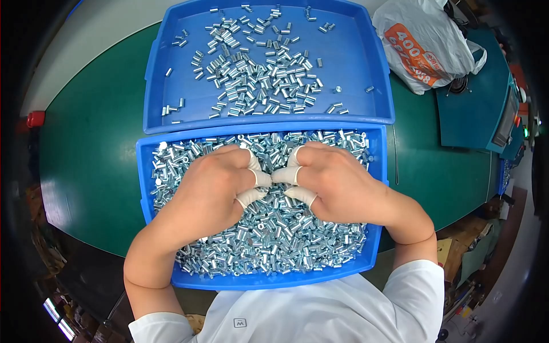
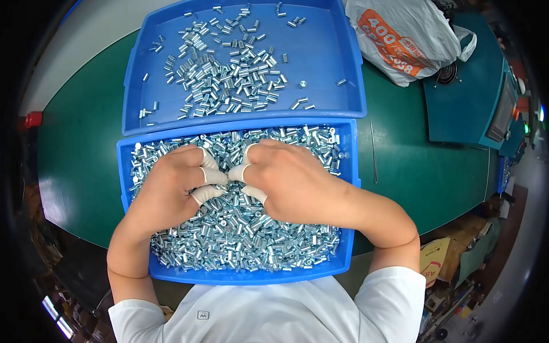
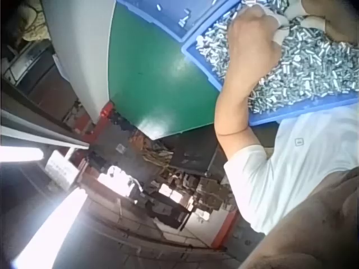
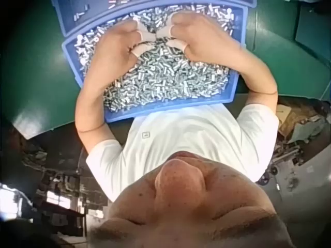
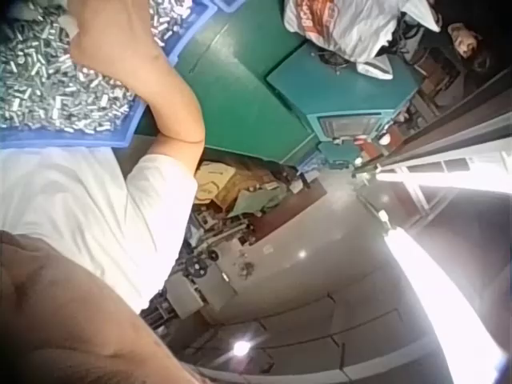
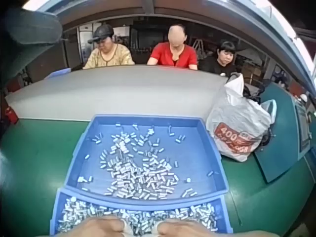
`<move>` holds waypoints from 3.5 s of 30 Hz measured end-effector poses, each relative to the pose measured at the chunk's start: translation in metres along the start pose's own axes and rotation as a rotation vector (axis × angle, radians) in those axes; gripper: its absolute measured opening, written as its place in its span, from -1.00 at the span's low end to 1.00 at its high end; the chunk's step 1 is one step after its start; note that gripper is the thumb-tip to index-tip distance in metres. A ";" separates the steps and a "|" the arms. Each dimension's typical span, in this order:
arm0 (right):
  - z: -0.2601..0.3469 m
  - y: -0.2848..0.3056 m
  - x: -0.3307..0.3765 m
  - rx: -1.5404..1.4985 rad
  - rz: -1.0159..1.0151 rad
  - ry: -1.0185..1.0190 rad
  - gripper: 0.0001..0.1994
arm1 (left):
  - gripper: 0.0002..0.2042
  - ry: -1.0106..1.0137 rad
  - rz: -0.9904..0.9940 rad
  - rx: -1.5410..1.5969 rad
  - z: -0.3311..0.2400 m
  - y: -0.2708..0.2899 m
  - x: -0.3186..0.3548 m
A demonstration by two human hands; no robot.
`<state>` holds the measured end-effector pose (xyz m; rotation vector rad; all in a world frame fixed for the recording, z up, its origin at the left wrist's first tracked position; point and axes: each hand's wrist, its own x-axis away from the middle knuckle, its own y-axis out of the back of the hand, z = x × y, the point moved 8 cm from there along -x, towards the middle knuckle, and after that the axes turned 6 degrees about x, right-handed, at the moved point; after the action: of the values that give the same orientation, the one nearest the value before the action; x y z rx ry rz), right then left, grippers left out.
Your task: The worker is inspecting small metal electrical connectors in a blue bin, using their hands and occasionally a pair of tweezers.
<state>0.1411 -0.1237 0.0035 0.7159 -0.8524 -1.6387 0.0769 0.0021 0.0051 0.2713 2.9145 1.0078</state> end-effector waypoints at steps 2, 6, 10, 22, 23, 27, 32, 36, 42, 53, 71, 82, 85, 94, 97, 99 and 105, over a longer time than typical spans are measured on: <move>0.000 0.002 -0.002 0.011 0.024 0.029 -0.72 | -0.76 0.009 0.009 0.003 0.000 0.001 0.002; -0.001 0.010 0.000 0.048 0.009 0.017 -0.72 | -0.78 -0.001 -0.003 -0.004 0.000 0.004 0.003; 0.002 0.030 0.004 -0.023 -0.109 -0.003 -0.71 | -0.80 -0.031 -0.046 0.029 -0.004 0.007 0.003; -0.015 0.014 -0.008 -0.005 -0.100 -0.304 -0.80 | -0.87 -0.025 -0.063 0.043 -0.002 0.007 0.004; -0.014 0.013 -0.007 0.000 -0.099 -0.303 -0.80 | -0.87 -0.028 -0.067 0.044 -0.002 0.007 0.004; -0.008 0.012 -0.002 0.009 -0.147 -0.289 -0.80 | -0.87 -0.052 -0.076 0.026 -0.002 0.006 0.004; -0.005 0.009 0.001 0.003 -0.176 -0.281 -0.79 | -0.87 -0.033 -0.082 0.040 -0.002 0.008 0.004; -0.007 0.010 0.005 -0.034 -0.196 -0.310 -0.82 | -0.85 -0.031 -0.108 0.069 -0.001 0.009 0.002; -0.013 0.006 0.005 -0.128 -0.177 -0.321 -0.80 | -0.83 -0.015 -0.112 0.079 0.005 0.007 -0.001; -0.008 0.007 0.004 -0.008 -0.156 -0.254 -0.77 | -0.80 -0.035 -0.105 0.076 0.000 0.006 -0.001; -0.011 0.020 0.000 -0.625 -0.268 -0.246 -0.89 | -0.77 0.136 -0.236 0.537 0.007 0.010 0.005; -0.019 -0.001 0.001 -0.946 -0.108 -0.271 -0.83 | -0.75 0.142 -0.176 0.581 0.004 0.003 0.001; -0.019 0.002 0.002 -0.957 -0.117 -0.245 -0.83 | -0.75 0.116 -0.158 0.593 0.002 0.003 0.001; -0.020 -0.003 0.002 -0.952 -0.046 -0.245 -0.85 | -0.73 0.087 -0.155 0.611 -0.001 0.004 0.004; -0.021 -0.003 0.003 -0.946 -0.099 -0.243 -0.82 | -0.71 0.047 -0.164 0.587 -0.003 0.007 0.004; -0.020 0.000 0.004 -0.890 -0.109 -0.227 -0.81 | -0.70 0.032 -0.161 0.582 -0.004 0.006 0.005; -0.015 0.012 0.001 -0.709 -0.163 -0.088 -0.86 | -0.71 0.013 -0.173 0.592 -0.004 0.006 0.005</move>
<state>0.1593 -0.1291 0.0048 0.2157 -0.2264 -1.9610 0.0726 0.0055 0.0117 0.0244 3.1036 0.1065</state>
